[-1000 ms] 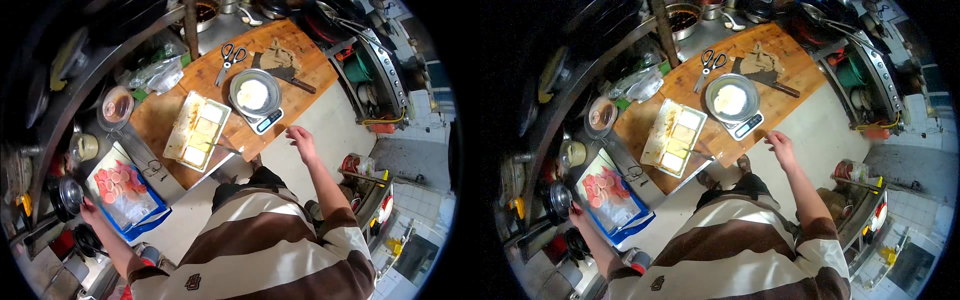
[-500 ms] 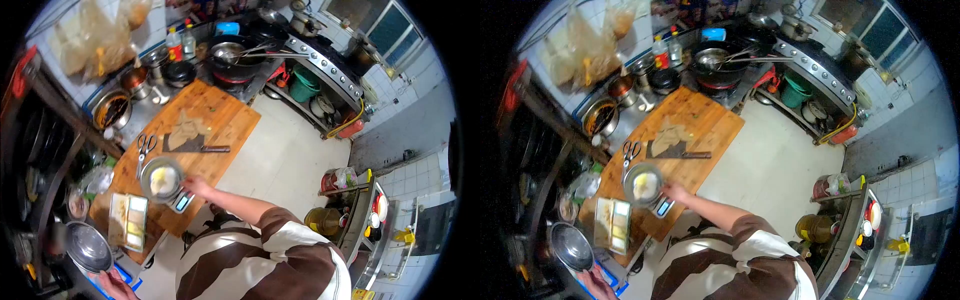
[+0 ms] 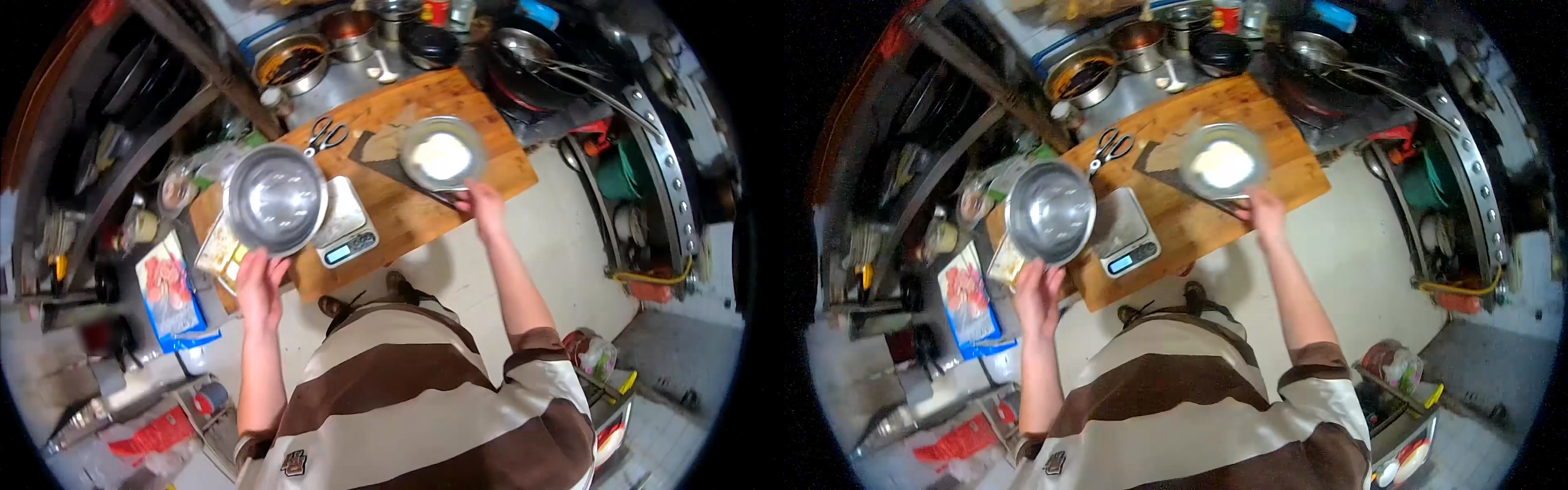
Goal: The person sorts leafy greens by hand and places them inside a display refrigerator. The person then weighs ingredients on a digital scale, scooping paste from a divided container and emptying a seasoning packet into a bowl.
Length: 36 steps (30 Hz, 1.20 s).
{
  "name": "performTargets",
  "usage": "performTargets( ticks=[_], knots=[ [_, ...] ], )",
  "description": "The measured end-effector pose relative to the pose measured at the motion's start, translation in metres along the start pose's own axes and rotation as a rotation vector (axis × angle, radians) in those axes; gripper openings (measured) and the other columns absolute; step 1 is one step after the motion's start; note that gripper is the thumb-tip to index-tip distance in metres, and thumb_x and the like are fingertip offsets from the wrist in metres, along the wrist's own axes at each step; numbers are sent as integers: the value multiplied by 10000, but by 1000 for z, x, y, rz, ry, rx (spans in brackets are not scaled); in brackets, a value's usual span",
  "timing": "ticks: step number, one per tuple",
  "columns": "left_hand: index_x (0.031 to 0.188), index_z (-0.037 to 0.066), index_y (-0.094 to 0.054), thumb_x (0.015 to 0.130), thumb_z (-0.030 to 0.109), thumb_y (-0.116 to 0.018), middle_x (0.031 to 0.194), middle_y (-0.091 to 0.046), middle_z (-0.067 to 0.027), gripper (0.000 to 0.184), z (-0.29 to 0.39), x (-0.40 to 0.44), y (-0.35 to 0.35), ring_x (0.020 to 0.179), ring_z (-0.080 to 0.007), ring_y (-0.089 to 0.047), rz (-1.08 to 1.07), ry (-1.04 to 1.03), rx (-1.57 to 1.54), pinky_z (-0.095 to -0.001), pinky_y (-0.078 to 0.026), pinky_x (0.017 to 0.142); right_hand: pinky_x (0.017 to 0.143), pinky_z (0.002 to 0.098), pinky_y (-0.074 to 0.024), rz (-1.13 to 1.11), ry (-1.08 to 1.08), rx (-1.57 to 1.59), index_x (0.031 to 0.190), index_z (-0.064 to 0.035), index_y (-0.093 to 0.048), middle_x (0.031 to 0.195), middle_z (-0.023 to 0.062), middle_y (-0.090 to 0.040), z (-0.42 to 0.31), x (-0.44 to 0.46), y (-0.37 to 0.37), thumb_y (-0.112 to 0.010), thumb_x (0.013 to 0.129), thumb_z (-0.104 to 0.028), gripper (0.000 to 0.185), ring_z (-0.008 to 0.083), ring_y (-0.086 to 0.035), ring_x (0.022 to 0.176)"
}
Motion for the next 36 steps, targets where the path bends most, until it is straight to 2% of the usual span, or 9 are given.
performTargets(
  ticks=[6,12,13,17,24,25,30,33,36],
  knots=[
    [790,70,-521,899,112,-536,777,-587,-49,119,-51,30,-25,743,-143,-601,-14,97,12,-297,-539,735,660,264,-526,130,24,209,929,-21,-555,884,78,-624,17,35,58,-570,880,-193,180,156,-625,787],
    [804,67,-501,900,149,-541,778,-583,-49,133,-95,46,-7,761,-151,-610,31,207,113,-282,-530,759,646,263,-540,160,-29,264,910,-11,-552,914,88,-617,18,30,56,-571,890,-214,205,156,-625,791],
    [802,68,-503,902,150,-539,774,-584,-49,134,-101,48,-2,766,-151,-610,29,218,118,-281,-528,761,582,233,-503,166,-30,244,916,-15,-556,900,89,-626,17,25,53,-552,896,-333,318,145,-628,774],
    [803,82,-520,908,178,-528,814,-614,-53,143,-110,50,4,805,-146,-609,-15,226,99,-300,-512,788,453,167,-332,20,-195,129,851,-48,-574,764,46,-639,22,5,55,-510,859,-535,491,87,-612,656],
    [901,51,-530,916,196,-519,885,-593,-46,146,-95,29,11,857,-175,-607,-59,315,131,-284,-508,730,457,177,-345,-333,-247,-273,745,-93,-557,689,13,-607,34,-59,-3,-550,878,-384,320,67,-574,616],
    [966,54,-547,916,199,-517,927,-590,-41,156,-92,26,24,872,-181,-610,-92,417,227,-279,-503,709,473,180,-357,-400,-217,-318,759,-84,-565,701,12,-609,37,-69,-16,-555,879,-359,299,68,-576,625],
    [963,61,-565,907,248,-535,863,-602,-31,198,-78,0,112,803,-141,-605,-97,400,500,-243,-466,635,585,212,-434,-774,-21,-455,938,-25,-583,795,21,-617,49,-120,-98,-590,867,-208,197,85,-586,690],
    [983,67,-565,901,265,-542,841,-611,-30,215,-58,-5,175,754,-110,-584,64,371,484,-234,-444,619,722,277,-476,-918,48,-426,1188,9,-496,910,96,-634,69,-142,-149,-630,839,-188,423,158,-595,799],
    [979,75,-564,902,269,-539,822,-605,-21,209,-35,2,212,720,-95,-562,233,293,430,-225,-427,606,748,281,-473,-1003,128,-510,1340,-28,-350,977,123,-622,66,-166,-199,-645,826,-186,613,165,-586,862]
  ],
)
Point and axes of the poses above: each hand's wrist, its own x-axis towards the middle knuckle, its own y-axis out of the back of the hand, z = x × y, the point moved 1 cm from there along x, towards the middle knuckle
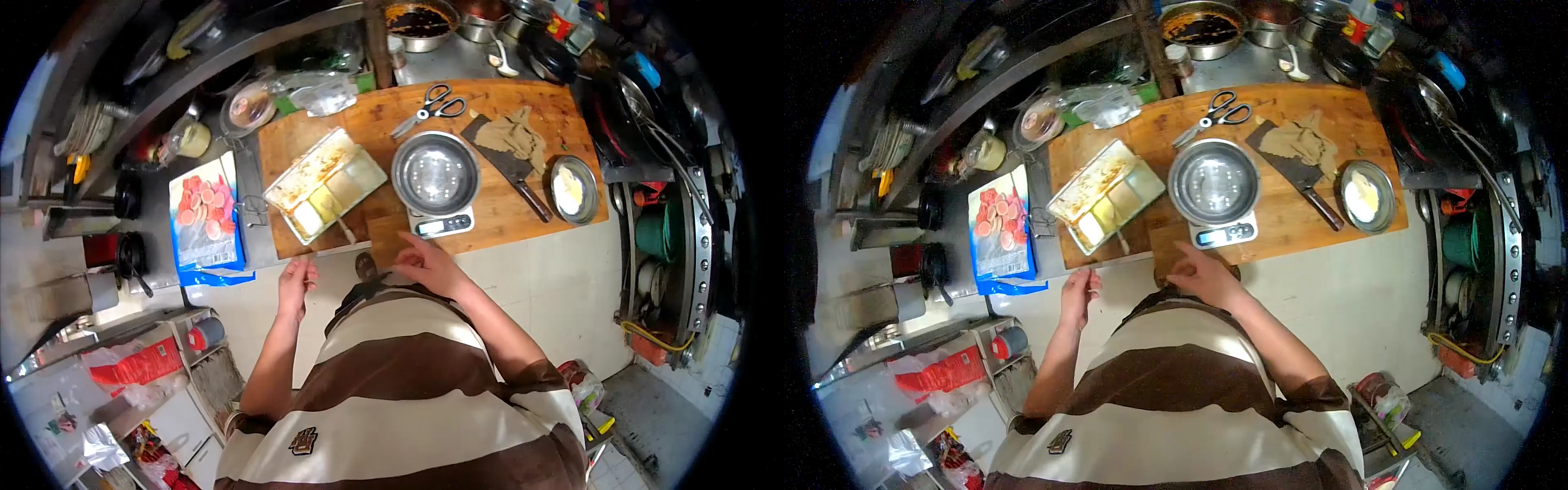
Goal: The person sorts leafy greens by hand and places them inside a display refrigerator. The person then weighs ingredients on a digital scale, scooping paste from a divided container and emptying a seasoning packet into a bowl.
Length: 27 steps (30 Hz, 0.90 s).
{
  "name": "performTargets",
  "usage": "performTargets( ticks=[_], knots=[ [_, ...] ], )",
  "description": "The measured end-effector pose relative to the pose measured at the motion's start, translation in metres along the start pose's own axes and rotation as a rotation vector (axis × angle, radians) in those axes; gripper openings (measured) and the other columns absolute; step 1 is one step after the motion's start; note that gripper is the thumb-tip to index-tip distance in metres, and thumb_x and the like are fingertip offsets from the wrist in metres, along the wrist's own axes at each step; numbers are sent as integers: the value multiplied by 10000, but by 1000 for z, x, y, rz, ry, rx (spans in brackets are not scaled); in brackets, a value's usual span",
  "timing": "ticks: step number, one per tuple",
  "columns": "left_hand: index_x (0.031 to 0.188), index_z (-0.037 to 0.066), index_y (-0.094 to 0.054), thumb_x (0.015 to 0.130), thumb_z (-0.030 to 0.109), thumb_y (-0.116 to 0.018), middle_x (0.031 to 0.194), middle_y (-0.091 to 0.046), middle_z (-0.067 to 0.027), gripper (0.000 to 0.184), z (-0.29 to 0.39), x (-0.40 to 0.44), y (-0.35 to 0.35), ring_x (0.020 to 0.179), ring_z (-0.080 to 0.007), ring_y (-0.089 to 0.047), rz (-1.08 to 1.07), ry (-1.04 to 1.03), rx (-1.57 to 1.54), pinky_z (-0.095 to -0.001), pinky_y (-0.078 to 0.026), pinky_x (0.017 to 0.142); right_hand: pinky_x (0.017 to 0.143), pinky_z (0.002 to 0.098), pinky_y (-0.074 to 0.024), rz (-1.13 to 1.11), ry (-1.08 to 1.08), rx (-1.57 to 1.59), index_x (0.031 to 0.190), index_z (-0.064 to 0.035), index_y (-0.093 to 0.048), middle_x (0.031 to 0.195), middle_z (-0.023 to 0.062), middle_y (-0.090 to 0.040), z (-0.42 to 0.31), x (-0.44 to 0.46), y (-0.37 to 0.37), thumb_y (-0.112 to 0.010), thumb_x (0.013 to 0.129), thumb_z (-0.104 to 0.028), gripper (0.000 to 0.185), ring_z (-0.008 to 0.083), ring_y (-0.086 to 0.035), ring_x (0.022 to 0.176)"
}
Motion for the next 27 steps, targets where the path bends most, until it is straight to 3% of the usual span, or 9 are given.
performTargets(
  ticks=[4,8,11,16,19,21,22,24,27],
  knots=[
    [976,77,-559,908,262,-530,807,-594,-7,199,25,20,26,696,-95,-545,8,-141,-19,-223,-417,585,787,279,-464,54,3,-4,1381,-5,-259,971,115,-609,-14,37,-39,-671,802,-147,725,173,-577,879],
    [842,24,-573,902,205,-547,714,-538,2,192,74,27,27,637,-49,-460,-8,-534,292,-211,-372,545,787,276,-463,159,39,30,1374,15,-251,940,107,-597,-13,51,-67,-666,799,-102,718,165,-570,866],
    [894,9,-575,860,140,-590,717,-519,-32,136,117,56,15,626,-102,-462,37,-898,448,-243,-385,556,774,263,-461,182,-6,140,1338,15,-325,940,91,-600,-4,47,-78,-647,818,-112,625,146,-566,849],
    [1048,27,-559,785,109,-630,1038,-553,-168,284,207,112,-33,933,-301,-548,45,-1271,745,-355,-446,797,751,259,-463,330,-71,204,1263,18,-431,901,80,-608,9,18,-85,-625,841,-144,492,137,-567,824],
    [1185,16,-511,760,175,-636,1244,-488,-204,470,231,159,-64,1162,-349,-453,108,-1255,927,-395,-358,996,752,261,-465,449,-139,226,1235,14,-464,889,81,-614,1,-15,-81,-612,855,-176,450,136,-569,828],
    [1205,-16,-490,761,183,-627,1218,-504,-224,505,240,191,-81,1155,-354,-460,89,-1319,990,-395,-358,995,770,276,-472,558,-116,110,1205,4,-499,914,94,-624,-8,-36,-79,-607,862,-209,419,149,-577,843],
    [1209,3,-498,770,167,-620,1194,-524,-213,484,241,201,-86,1126,-350,-481,69,-1349,960,-391,-372,979,746,253,-466,627,-149,102,1179,-13,-526,895,20,-605,-1,-43,-78,-626,854,-187,382,87,-545,809],
    [1050,32,-611,809,139,-588,1021,-592,-173,265,252,195,-97,957,-348,-541,30,-1396,1101,-401,-432,843,768,270,-473,659,-155,158,1175,-10,-529,924,87,-629,8,-56,-72,-611,858,-234,397,140,-578,841],
    [942,17,-643,852,125,-538,926,-611,-157,176,252,198,-109,871,-337,-566,27,-1469,952,-386,-449,780,723,234,-463,704,-44,256,1150,-11,-540,859,41,-611,7,-66,-54,-591,862,-214,356,96,-559,787]
  ],
)
Point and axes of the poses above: each hand's wrist, its own x-axis towards the middle knuckle, its own y-axis out of the back of the hand, z = x × y, the point moved 1 cm from there along x, towards the middle knuckle
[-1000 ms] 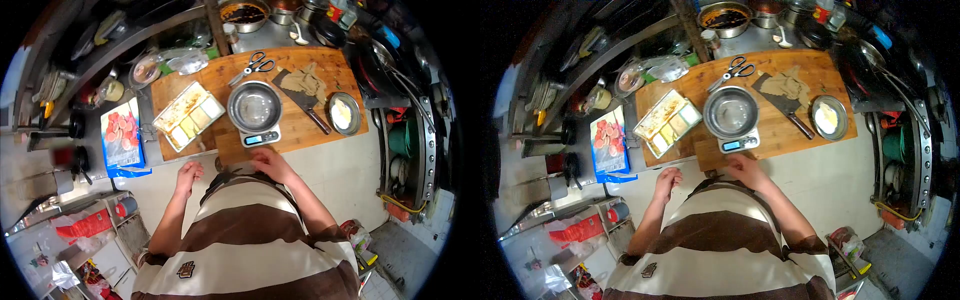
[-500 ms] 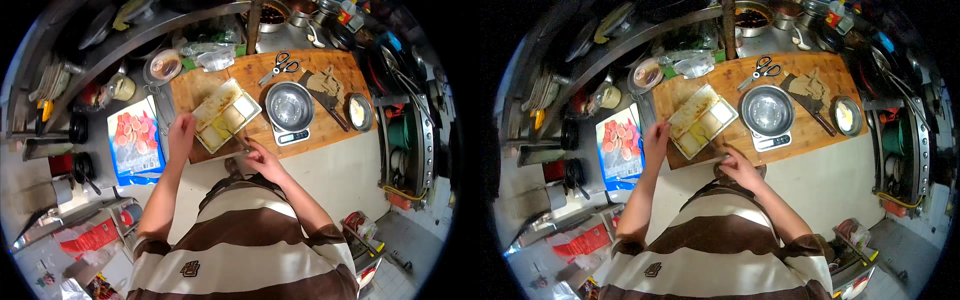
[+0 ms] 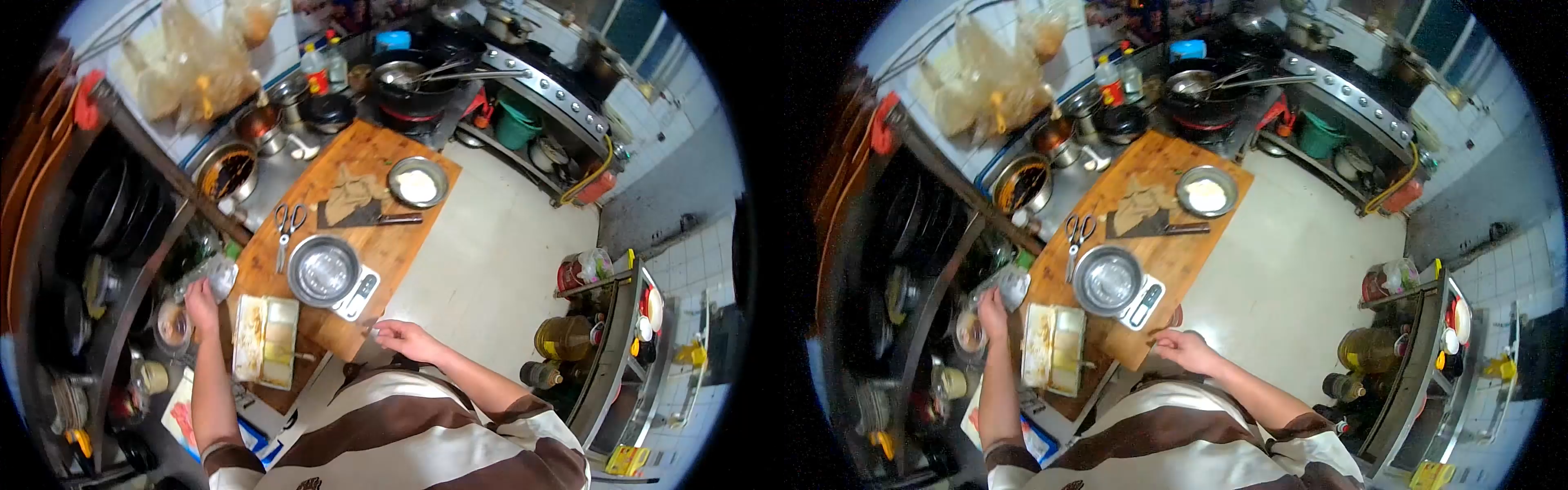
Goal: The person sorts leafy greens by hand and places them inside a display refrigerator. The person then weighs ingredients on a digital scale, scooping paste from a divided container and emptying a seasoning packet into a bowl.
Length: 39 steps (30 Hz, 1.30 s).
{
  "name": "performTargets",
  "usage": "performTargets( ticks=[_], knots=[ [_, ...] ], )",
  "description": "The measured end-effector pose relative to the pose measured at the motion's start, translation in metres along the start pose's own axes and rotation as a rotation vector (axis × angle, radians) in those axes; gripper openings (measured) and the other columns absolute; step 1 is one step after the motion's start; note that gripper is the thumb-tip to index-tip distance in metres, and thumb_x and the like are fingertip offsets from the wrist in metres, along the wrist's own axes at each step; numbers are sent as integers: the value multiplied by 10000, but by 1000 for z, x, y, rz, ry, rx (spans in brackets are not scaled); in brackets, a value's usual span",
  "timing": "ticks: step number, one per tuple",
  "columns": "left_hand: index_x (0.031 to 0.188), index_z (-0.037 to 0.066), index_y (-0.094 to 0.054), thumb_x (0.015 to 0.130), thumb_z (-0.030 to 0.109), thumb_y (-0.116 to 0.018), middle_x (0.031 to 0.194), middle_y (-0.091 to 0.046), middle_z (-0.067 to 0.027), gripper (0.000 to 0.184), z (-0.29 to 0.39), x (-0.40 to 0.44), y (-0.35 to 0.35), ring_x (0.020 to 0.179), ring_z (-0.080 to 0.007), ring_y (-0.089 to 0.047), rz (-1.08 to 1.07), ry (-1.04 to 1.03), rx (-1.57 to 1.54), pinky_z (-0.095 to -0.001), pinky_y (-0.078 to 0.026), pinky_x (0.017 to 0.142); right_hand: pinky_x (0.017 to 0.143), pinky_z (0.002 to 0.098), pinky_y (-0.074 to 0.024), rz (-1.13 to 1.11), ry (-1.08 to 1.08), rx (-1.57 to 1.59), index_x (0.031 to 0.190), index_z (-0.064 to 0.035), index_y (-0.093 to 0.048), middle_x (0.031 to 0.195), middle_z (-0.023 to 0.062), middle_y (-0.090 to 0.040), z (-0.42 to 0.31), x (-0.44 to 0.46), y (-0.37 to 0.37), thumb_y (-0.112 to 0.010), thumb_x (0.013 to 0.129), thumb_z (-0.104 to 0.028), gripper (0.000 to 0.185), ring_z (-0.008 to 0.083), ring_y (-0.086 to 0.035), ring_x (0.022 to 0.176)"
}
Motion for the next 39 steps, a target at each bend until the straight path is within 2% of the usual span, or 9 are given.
performTargets(
  ticks=[7,12,16,19,21,27,37,38,39],
  knots=[
    [957,-31,-605,889,103,-517,875,-598,-122,173,141,14,85,823,-234,-572,100,55,-300,-291,-444,738,790,207,-437,-124,105,49,1220,-20,-498,951,56,-622,-47,49,26,-567,882,-222,400,113,-576,903],
    [937,-47,-594,882,93,-551,817,-565,-31,157,247,-11,122,741,-94,-507,19,249,-578,-222,-412,665,832,294,-468,-264,72,514,1349,-100,-342,1242,30,-483,-82,89,14,-567,890,-308,551,140,-480,1111],
    [960,-24,-608,866,69,-570,873,-584,-20,138,270,-47,93,747,-59,-503,-146,477,-847,-209,-425,672,864,388,-467,-551,-68,841,1347,-152,-315,1284,7,-439,-86,90,22,-542,902,-308,523,179,-460,1138],
    [1073,-5,-570,856,23,-561,971,-582,-44,218,284,-77,59,832,-79,-541,-62,518,-954,-214,-444,708,846,415,-472,-415,17,636,1308,-162,-357,1255,11,-458,-73,82,42,-544,900,-302,470,174,-478,1112],
    [1125,13,-546,847,0,-558,1009,-575,-49,279,300,-93,69,903,-112,-553,-146,586,-999,-237,-454,745,803,416,-489,-185,-267,793,1262,-172,-408,1224,13,-481,-55,94,53,-567,887,-269,419,171,-491,1091],
    [1016,-16,-595,836,27,-590,873,-600,-57,185,258,-203,63,806,-132,-576,-209,633,-587,-239,-455,724,650,285,-533,182,17,625,1175,-108,-459,1090,30,-556,-73,129,123,-557,895,-178,305,141,-570,924],
    [894,1,-610,896,163,-546,787,-601,-30,174,159,-532,-3,685,-104,-558,-161,1334,-791,-231,-445,632,624,235,-497,108,168,227,1087,-50,-497,1033,44,-598,-75,170,105,-631,846,-158,297,91,-569,857],
    [905,-1,-614,893,156,-543,786,-603,-35,173,205,-472,25,669,-116,-571,-242,1392,-449,-246,-456,627,614,233,-492,85,136,259,1093,-54,-497,1027,40,-598,-75,170,103,-625,850,-158,294,92,-570,851],
    [914,-4,-613,893,157,-543,789,-603,-36,176,205,-469,23,679,-116,-571,-187,1335,-483,-249,-458,634,605,231,-488,67,108,293,1098,-58,-497,1021,37,-598,-75,169,100,-619,855,-158,290,92,-571,846]
  ],
)
Point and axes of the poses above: each hand's wrist, its own x-axis towards the middle knuckle, its own y-axis out of the back of the hand, z = x × y, the point moved 1 cm from there along x, towards the middle knuckle
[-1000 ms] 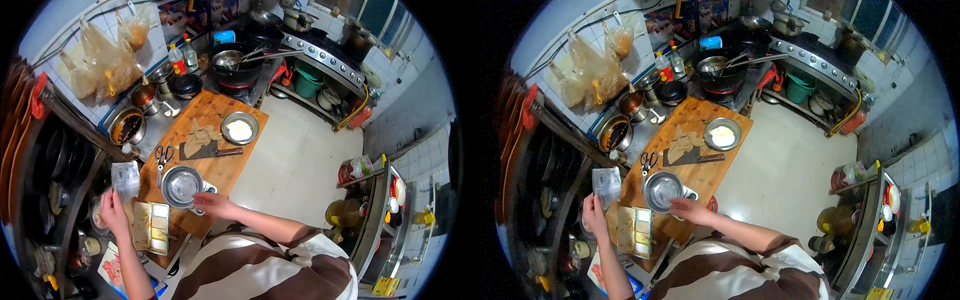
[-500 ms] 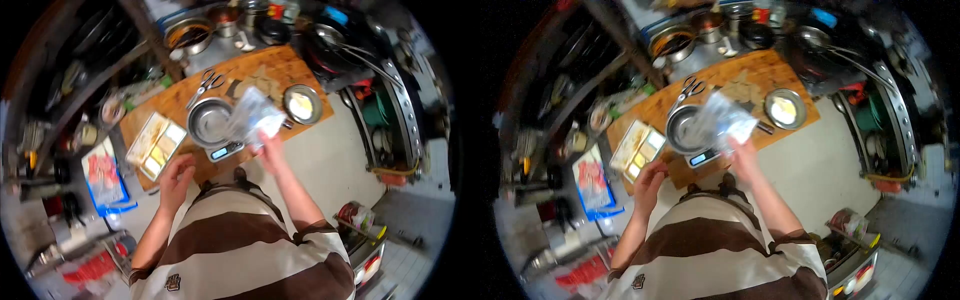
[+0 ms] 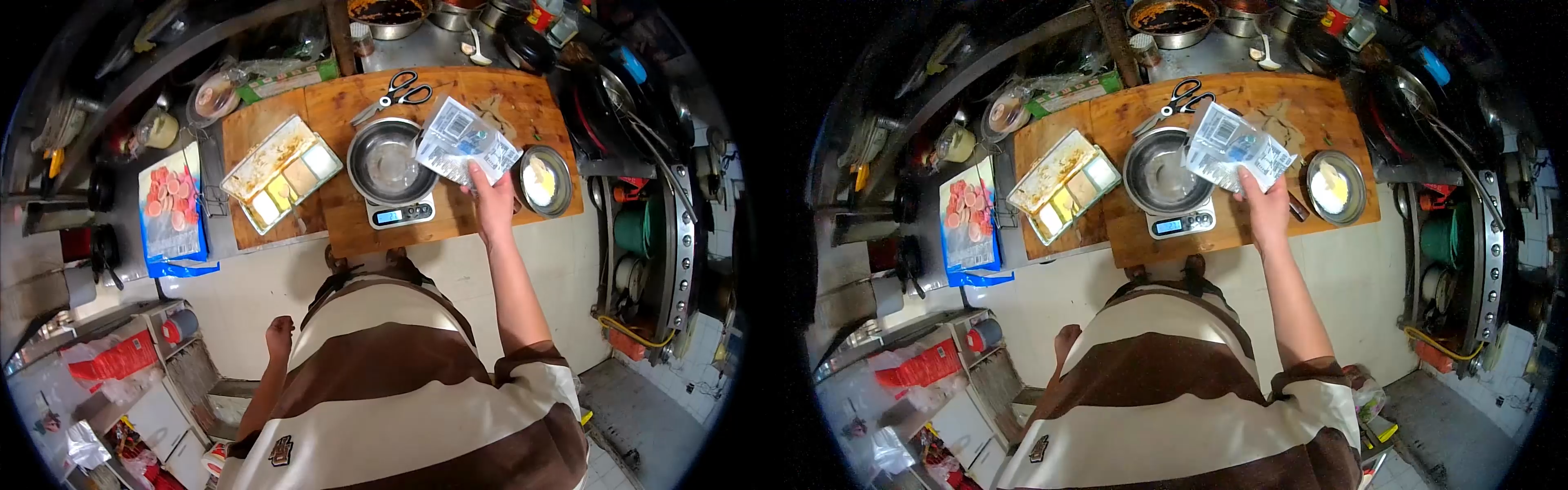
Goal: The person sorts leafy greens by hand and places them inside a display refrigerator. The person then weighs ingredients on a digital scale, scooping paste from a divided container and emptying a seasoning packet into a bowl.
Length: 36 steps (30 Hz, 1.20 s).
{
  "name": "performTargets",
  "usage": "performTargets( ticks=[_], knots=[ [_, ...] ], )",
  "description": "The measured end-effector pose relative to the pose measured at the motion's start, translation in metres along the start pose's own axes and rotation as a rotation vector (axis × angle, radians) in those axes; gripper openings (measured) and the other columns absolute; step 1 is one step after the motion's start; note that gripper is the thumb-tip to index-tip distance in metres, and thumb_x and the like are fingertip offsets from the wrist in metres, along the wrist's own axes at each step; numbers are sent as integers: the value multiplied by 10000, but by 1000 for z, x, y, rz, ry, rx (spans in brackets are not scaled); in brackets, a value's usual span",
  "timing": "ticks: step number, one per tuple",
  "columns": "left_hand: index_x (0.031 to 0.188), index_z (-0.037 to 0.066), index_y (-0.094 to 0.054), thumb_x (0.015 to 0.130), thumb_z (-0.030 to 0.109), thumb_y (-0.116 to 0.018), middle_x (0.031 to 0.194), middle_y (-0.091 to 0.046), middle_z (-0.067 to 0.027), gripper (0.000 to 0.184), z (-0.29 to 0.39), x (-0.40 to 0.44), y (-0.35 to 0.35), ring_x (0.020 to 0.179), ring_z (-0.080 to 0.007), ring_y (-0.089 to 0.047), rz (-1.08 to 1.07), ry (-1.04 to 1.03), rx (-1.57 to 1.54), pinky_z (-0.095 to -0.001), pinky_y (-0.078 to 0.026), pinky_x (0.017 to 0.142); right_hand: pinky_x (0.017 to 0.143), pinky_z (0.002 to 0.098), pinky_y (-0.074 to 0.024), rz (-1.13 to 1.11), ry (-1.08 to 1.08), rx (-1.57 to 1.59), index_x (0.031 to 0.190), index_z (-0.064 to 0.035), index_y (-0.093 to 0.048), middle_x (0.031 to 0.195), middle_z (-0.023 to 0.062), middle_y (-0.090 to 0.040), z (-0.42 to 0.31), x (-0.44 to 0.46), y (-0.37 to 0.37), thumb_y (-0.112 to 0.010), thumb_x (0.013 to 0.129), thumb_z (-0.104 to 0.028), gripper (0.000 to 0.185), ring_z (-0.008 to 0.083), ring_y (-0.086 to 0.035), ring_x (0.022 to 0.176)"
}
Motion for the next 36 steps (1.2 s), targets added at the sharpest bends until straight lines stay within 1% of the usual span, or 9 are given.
performTargets(
  ticks=[4,6,8,10,12,18,27,33,36],
  knots=[
    [983,-8,-605,880,150,-552,819,-613,-68,196,50,18,-11,747,-134,-582,-59,-190,-40,-268,-467,686,576,236,-472,-36,-193,332,1116,-68,-496,1000,23,-596,2,-1,-1,-585,877,-150,268,103,-573,814],
    [1057,13,-585,879,110,-551,841,-606,-70,206,125,27,-29,754,-145,-566,-160,-400,141,-276,-464,711,571,247,-463,-67,-260,501,1120,-76,-495,996,24,-596,6,1,3,-550,902,-175,246,113,-571,801],
    [1151,65,-544,840,168,-575,903,-618,-130,329,214,20,-54,797,-271,-602,-322,-572,346,-321,-478,732,572,254,-461,-96,-346,645,1122,-80,-496,1003,30,-597,8,0,8,-544,908,-195,249,115,-570,805],
    [1269,101,-442,858,243,-528,960,-616,-143,443,252,26,-96,828,-304,-600,-435,-819,540,-368,-485,727,580,253,-463,-55,-342,639,1122,-81,-498,1009,36,-600,0,-6,8,-535,913,-212,249,115,-568,806],
    [1360,122,-316,881,331,-506,923,-626,-179,556,292,20,-130,839,-300,-616,-594,-828,820,-379,-505,698,593,248,-472,-47,-315,616,1126,-86,-503,1016,38,-602,-7,-12,13,-542,910,-209,251,113,-569,794],
    [1389,129,-275,854,412,-525,670,-634,-112,655,296,32,-190,581,-278,-621,-546,-944,1004,-414,-502,532,582,251,-464,21,-240,527,1126,-80,-497,1022,35,-596,-10,-22,44,-541,909,-201,252,111,-568,792],
    [1333,73,-364,808,308,-530,627,-627,-90,598,291,35,-198,543,-263,-614,-475,-1043,933,-382,-477,471,583,234,-475,33,-214,364,1140,-88,-491,1032,23,-587,-12,-24,45,-567,889,-148,269,105,-573,805],
    [1329,79,-367,805,285,-550,662,-635,-102,592,285,34,-198,585,-293,-620,-483,-960,969,-409,-487,526,638,237,-477,14,-221,227,1117,-97,-509,1031,3,-590,-12,-23,26,-601,873,-174,272,87,-567,839],
    [1384,142,-268,850,370,-546,816,-640,-163,643,281,27,-176,754,-306,-635,-646,-811,809,-415,-496,653,662,234,-473,26,-175,223,1109,-94,-510,1029,2,-594,-9,-20,20,-606,870,-183,273,82,-563,853]
  ],
)
Point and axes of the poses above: each hand's wrist, its own x-axis towards the middle knuckle, its own y-axis out of the back of the hand, z = x × y, the point moved 1 cm from there along x, towards the middle knuckle
